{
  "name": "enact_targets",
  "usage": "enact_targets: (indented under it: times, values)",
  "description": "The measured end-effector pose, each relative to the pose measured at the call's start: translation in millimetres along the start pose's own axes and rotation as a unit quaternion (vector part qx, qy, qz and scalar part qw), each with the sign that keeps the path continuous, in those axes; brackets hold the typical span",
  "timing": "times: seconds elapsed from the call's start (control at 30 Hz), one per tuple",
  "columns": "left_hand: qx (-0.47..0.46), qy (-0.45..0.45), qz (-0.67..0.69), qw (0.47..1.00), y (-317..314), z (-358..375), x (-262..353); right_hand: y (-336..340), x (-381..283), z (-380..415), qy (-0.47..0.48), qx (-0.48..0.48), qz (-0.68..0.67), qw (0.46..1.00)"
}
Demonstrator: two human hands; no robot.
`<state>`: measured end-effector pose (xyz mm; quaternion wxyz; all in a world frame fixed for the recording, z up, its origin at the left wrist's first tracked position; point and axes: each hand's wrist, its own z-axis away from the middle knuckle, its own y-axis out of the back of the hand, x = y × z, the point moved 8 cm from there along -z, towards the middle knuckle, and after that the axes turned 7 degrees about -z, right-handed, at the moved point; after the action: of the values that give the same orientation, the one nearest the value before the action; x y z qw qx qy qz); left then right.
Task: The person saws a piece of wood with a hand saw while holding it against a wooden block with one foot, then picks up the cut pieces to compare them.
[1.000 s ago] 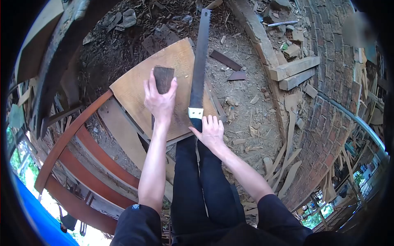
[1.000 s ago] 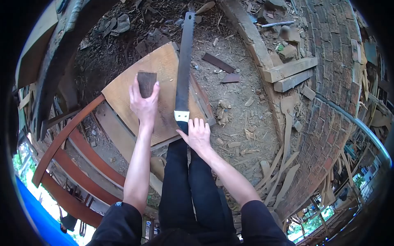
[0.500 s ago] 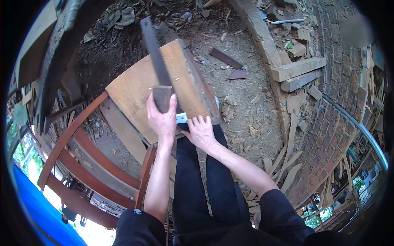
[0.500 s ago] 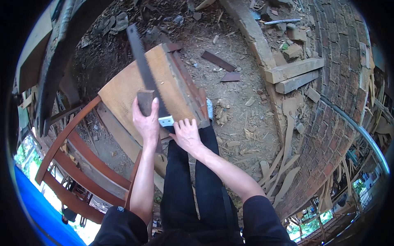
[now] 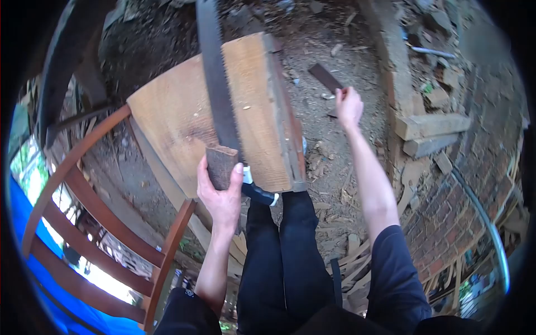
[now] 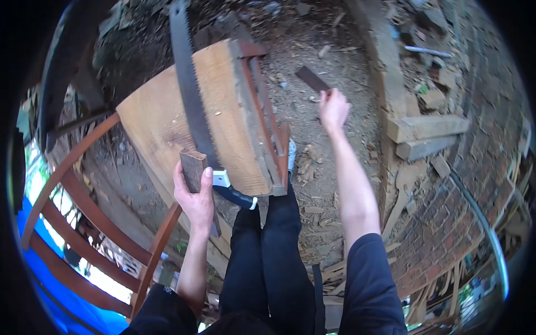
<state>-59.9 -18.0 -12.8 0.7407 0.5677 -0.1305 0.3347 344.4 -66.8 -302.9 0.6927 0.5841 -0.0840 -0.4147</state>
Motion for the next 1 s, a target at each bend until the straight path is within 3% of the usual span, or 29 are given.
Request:
enact_targets:
  times: [0.1,0.2,0.27,0.33,0.37,0.43,0.5,0.57,0.63,0.73,1.0]
  values:
    - [0.007,-0.034,0.007,0.999,4,12,-4,-39,29,-32,0.016,-0.053,0.092,0.994]
    - [0.018,-0.183,-0.044,0.982,12,24,27,-79,46,-59,0.005,-0.111,0.136,0.984]
    - [0.016,-0.257,-0.039,0.965,9,37,45,-121,64,-75,0.049,-0.140,0.154,0.977]
    - [-0.071,-0.234,-0.015,0.970,-6,59,47,-161,83,-90,0.046,-0.162,0.132,0.977]
    - [-0.068,-0.236,0.020,0.969,-12,65,54,-179,88,-97,0.018,-0.251,0.063,0.966]
    - [-0.098,-0.222,0.073,0.967,-26,81,62,-180,92,-93,0.015,-0.124,0.071,0.990]
    - [-0.112,-0.219,0.105,0.964,-34,92,71,-181,92,-92,0.005,-0.123,0.034,0.992]
    - [-0.100,-0.211,0.128,0.964,-40,99,75,-164,86,-90,-0.008,-0.115,0.001,0.993]
    - [-0.091,-0.212,0.155,0.961,-33,104,81,-146,63,-68,0.013,-0.159,0.063,0.985]
    - [-0.089,-0.199,0.131,0.967,-6,106,92,-83,19,-30,0.054,-0.087,0.088,0.991]
    - [-0.012,-0.255,0.115,0.960,156,119,174,105,-36,68,0.074,0.004,-0.012,0.997]
